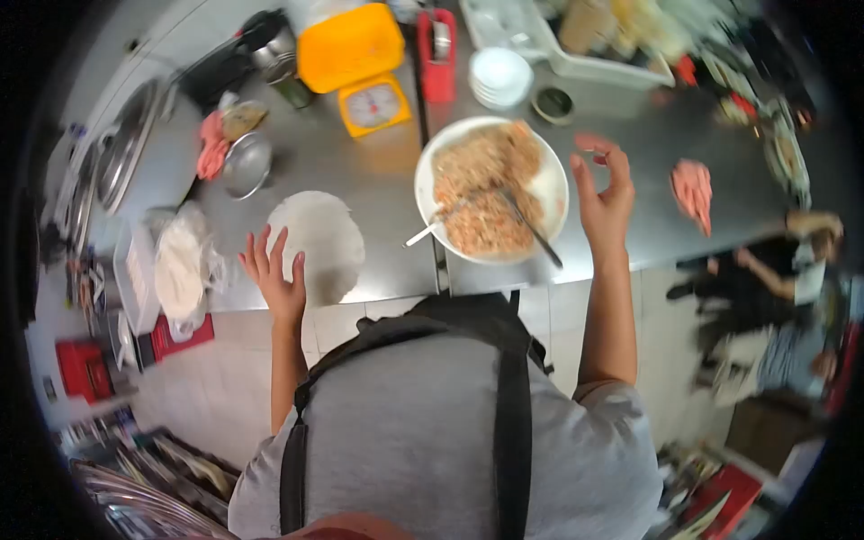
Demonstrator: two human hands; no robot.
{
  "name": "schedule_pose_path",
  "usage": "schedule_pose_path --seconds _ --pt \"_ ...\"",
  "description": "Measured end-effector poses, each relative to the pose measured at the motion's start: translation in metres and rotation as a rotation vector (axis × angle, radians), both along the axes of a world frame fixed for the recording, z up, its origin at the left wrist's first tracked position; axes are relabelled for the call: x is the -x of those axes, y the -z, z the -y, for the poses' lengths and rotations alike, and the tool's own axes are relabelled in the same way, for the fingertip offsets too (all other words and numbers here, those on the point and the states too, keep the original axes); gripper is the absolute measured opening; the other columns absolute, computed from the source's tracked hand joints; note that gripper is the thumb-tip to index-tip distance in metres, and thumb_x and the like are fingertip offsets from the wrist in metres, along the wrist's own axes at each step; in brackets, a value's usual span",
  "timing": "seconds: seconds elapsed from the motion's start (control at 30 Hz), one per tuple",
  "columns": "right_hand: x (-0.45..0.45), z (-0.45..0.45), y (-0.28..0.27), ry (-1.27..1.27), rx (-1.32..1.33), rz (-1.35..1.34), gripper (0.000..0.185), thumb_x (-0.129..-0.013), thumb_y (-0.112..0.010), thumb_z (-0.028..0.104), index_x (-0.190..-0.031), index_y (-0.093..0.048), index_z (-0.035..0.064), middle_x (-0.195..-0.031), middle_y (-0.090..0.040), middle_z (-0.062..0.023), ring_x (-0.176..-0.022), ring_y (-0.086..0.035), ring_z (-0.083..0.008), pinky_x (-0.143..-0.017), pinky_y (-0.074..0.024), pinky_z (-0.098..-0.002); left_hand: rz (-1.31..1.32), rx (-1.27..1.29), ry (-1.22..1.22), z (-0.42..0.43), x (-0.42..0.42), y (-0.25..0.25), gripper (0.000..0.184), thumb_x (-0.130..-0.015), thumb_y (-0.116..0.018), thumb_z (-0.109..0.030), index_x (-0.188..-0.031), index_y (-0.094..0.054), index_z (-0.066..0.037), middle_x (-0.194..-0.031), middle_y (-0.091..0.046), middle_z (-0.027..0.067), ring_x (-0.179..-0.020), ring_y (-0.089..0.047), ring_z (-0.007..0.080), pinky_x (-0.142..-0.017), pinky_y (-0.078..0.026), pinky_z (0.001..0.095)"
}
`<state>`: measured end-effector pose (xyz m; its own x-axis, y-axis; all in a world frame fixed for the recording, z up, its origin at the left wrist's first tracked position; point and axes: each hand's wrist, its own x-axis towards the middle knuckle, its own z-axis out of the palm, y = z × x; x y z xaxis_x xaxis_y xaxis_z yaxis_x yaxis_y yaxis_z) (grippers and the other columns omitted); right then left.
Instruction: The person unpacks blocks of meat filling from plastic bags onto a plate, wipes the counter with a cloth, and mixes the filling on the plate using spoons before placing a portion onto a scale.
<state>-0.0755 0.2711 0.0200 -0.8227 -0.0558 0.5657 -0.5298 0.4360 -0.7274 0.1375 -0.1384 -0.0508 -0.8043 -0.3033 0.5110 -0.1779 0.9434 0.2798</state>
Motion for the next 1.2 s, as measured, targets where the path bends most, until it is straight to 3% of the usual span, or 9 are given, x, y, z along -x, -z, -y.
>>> schedule_pose_path --seconds 0.13,0.23,0.3,0.37,0.43,0.57,0.7,0.93,1.2 --pt "0.037 0.092 -0.014 -0.390 0.060 0.045 0.023 -0.085 -0.068 0.007 -0.107 -0.065 0.0052 -0.109 -0.066 -0.0046 -0.103 -0.058 -0.0162 -0.090 -0.0443 -0.0319 0.019 0.019 -0.245 0.009 -0.051 0.001 0.040 -0.087 -0.068 -0.018 -0.126 -0.061 -0.019 -0.142 -0.047 0.0055 -0.140 -0.030 0.0346 -0.115 -0.015 0.0600" --pt "0.015 0.207 -0.036 -1.033 -0.032 0.102 0.036 -0.083 -0.072 0.009 -0.118 -0.060 0.0087 -0.116 -0.064 -0.0069 -0.114 -0.059 -0.0233 -0.097 -0.0450 -0.0345 0.035 0.007 -0.375 0.007 -0.083 -0.009 0.040 -0.086 -0.067 -0.015 -0.126 -0.061 -0.020 -0.141 -0.048 0.0058 -0.140 -0.031 0.0346 -0.115 -0.016 0.0599" --pt "0.018 0.290 -0.010 -1.276 -0.084 0.250 0.062 -0.081 -0.076 0.016 -0.136 -0.049 0.0081 -0.133 -0.055 -0.0113 -0.122 -0.053 -0.0245 -0.100 -0.0442 -0.0366 0.026 0.043 -0.423 0.001 -0.104 -0.012 0.039 -0.086 -0.065 -0.013 -0.125 -0.061 -0.018 -0.140 -0.048 0.0076 -0.139 -0.032 0.0354 -0.114 -0.016 0.0603" --pt "0.027 0.369 0.031 -1.050 -0.012 0.266 0.095 -0.073 -0.083 0.025 -0.148 -0.028 0.0035 -0.147 -0.039 -0.0192 -0.134 -0.040 -0.0326 -0.108 -0.0367 -0.0403 0.079 0.043 -0.544 -0.011 -0.130 -0.014 0.037 -0.086 -0.064 -0.013 -0.123 -0.061 -0.016 -0.140 -0.048 0.0102 -0.138 -0.034 0.0370 -0.114 -0.017 0.0607" --pt "0.057 0.439 0.071 -0.572 0.000 0.301 0.120 -0.063 -0.089 0.031 -0.149 -0.013 -0.0040 -0.152 -0.024 -0.0260 -0.140 -0.028 -0.0382 -0.116 -0.0262 -0.0422 0.063 0.044 -0.628 -0.029 -0.165 -0.006 0.041 -0.083 -0.066 -0.007 -0.123 -0.061 -0.014 -0.139 -0.049 0.0112 -0.137 -0.034 0.0366 -0.114 -0.019 0.0573" --pt "0.120 0.495 0.112 -0.137 0.150 0.388 0.119 -0.058 -0.091 0.024 -0.147 -0.017 -0.0030 -0.148 -0.031 -0.0278 -0.140 -0.030 -0.0395 -0.116 -0.0252 -0.0431 0.176 -0.127 -0.831 -0.084 -0.243 0.020 0.040 -0.082 -0.064 -0.008 -0.121 -0.061 -0.014 -0.138 -0.048 0.0145 -0.135 -0.035 0.0404 -0.113 -0.017 0.0620" --pt "0.165 0.517 0.145 -0.178 0.180 0.309 0.116 -0.056 -0.092 0.022 -0.146 -0.022 -0.0010 -0.143 -0.040 -0.0249 -0.134 -0.040 -0.0382 -0.112 -0.0327 -0.0412 0.322 -0.305 -0.996 -0.143 -0.311 0.057 0.040 -0.075 -0.066 -0.008 -0.115 -0.064 -0.014 -0.133 -0.049 0.0159 -0.131 -0.038 0.0402 -0.112 -0.020 0.0615" --pt "0.145 0.503 0.120 -0.280 0.176 0.236 0.092 -0.055 -0.090 0.023 -0.130 -0.042 -0.0004 -0.126 -0.057 -0.0212 -0.118 -0.055 -0.0354 -0.099 -0.0451 -0.0414 0.488 -0.437 -0.781 -0.121 -0.341 0.112 0.043 -0.067 -0.068 -0.010 -0.110 -0.066 -0.015 -0.134 -0.047 0.0168 -0.129 -0.041 0.0382 -0.111 -0.023 0.0612" --pt "0.021 0.460 -0.028 -0.618 0.123 -0.019 0.093 -0.051 -0.093 0.033 -0.123 -0.045 -0.0011 -0.116 -0.058 -0.0168 -0.109 -0.057 -0.0346 -0.093 -0.0441 -0.0445 0.436 -0.406 -0.673 0.023 -0.335 0.117 0.038 -0.076 -0.071 -0.008 -0.113 -0.064 -0.016 -0.135 -0.049 0.0157 -0.128 -0.044 0.0353 -0.111 -0.025 0.0600"
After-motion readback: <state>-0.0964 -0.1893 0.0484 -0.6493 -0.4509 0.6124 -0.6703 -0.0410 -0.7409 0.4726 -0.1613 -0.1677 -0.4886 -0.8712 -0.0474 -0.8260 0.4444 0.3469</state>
